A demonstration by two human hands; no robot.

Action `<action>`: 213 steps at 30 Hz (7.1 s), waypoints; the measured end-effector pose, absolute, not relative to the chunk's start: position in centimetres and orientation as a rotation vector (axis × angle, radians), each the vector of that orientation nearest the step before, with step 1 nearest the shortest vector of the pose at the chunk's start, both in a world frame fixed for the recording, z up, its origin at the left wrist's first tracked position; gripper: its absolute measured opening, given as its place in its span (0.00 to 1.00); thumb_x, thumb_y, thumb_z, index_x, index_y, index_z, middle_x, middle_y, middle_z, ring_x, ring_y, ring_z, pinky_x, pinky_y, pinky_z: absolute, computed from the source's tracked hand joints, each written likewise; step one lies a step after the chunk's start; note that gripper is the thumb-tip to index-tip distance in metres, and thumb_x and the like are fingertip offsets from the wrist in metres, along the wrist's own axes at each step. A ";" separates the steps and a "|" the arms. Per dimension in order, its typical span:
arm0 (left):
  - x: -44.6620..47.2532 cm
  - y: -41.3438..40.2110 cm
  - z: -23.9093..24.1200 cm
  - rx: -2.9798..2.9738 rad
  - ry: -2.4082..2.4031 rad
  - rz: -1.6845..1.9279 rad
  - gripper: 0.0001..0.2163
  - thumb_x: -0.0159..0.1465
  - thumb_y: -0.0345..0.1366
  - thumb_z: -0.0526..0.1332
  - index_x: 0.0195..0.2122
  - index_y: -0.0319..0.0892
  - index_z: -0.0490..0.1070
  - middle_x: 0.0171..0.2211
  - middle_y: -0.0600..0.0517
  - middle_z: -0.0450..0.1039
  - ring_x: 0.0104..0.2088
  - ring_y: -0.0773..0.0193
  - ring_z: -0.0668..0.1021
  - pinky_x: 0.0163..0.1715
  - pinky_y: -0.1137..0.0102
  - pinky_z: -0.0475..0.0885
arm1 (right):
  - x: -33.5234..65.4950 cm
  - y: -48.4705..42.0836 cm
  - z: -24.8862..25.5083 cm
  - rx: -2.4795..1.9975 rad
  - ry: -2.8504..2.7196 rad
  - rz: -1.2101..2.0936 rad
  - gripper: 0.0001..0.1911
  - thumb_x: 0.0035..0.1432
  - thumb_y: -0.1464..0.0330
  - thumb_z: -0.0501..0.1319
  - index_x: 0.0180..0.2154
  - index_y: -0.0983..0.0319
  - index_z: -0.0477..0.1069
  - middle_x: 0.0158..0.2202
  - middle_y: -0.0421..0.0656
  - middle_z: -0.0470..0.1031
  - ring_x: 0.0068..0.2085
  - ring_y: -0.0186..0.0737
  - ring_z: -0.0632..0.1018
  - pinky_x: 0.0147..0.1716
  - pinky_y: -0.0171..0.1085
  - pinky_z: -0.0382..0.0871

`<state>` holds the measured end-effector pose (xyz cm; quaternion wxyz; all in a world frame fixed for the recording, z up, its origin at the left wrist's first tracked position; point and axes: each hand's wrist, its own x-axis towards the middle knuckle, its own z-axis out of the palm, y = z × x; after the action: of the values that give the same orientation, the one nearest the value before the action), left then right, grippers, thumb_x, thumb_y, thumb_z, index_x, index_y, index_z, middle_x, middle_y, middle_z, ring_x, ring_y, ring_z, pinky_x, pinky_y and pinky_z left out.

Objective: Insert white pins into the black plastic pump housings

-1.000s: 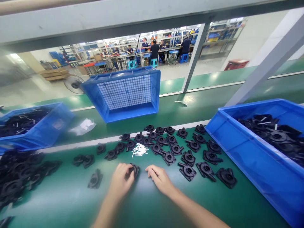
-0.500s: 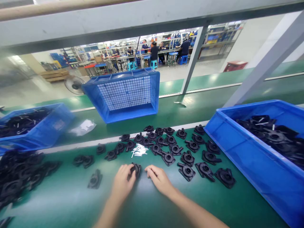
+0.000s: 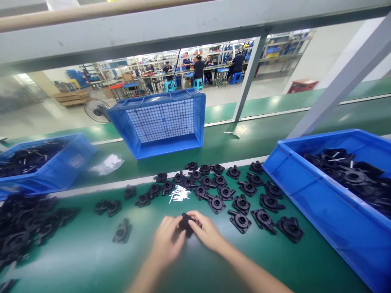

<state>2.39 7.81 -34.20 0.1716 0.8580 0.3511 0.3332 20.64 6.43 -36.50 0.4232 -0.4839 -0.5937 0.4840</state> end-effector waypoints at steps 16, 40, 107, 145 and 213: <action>1.5 9.0 -34.7 2.180 1.261 1.078 0.09 0.63 0.32 0.55 0.44 0.40 0.66 0.31 0.50 0.67 0.34 0.63 0.71 0.35 0.68 0.68 | 23.1 7.8 -36.2 -1.184 -1.110 1.524 0.22 0.53 0.51 0.59 0.36 0.64 0.72 0.23 0.38 0.68 0.21 0.30 0.67 0.23 0.32 0.60; 2.0 8.8 -34.8 2.096 1.231 0.858 0.09 0.63 0.35 0.54 0.43 0.41 0.68 0.34 0.48 0.69 0.35 0.61 0.73 0.36 0.67 0.71 | 23.6 8.0 -35.9 -1.126 -1.086 1.514 0.22 0.53 0.50 0.60 0.35 0.63 0.69 0.22 0.37 0.65 0.21 0.30 0.63 0.22 0.31 0.56; 3.5 7.7 -34.2 1.387 1.019 0.592 0.16 0.55 0.47 0.61 0.23 0.38 0.63 0.22 0.55 0.63 0.26 0.67 0.64 0.29 0.72 0.58 | 21.2 6.9 -35.6 -1.064 -1.028 1.571 0.20 0.54 0.52 0.60 0.32 0.64 0.69 0.25 0.39 0.69 0.24 0.31 0.66 0.24 0.31 0.57; 4.2 7.5 -33.8 1.498 1.023 0.623 0.12 0.59 0.41 0.58 0.35 0.37 0.72 0.31 0.48 0.73 0.33 0.62 0.71 0.35 0.71 0.65 | 22.2 7.6 -36.3 -1.128 -1.118 1.473 0.21 0.54 0.51 0.59 0.34 0.64 0.69 0.23 0.37 0.66 0.20 0.27 0.62 0.20 0.29 0.54; -7.1 13.5 -35.9 1.943 2.349 0.276 0.16 0.64 0.35 0.48 0.50 0.34 0.65 0.47 0.38 0.66 0.46 0.48 0.70 0.45 0.58 0.67 | 33.9 9.0 -30.0 -1.115 -0.718 0.988 0.10 0.51 0.63 0.64 0.33 0.63 0.71 0.24 0.38 0.67 0.22 0.29 0.65 0.20 0.31 0.60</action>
<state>-7.05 13.54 -35.90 0.0401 0.6343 0.7667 0.0901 33.88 9.00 -29.98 0.6771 -0.4962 -0.3194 0.4397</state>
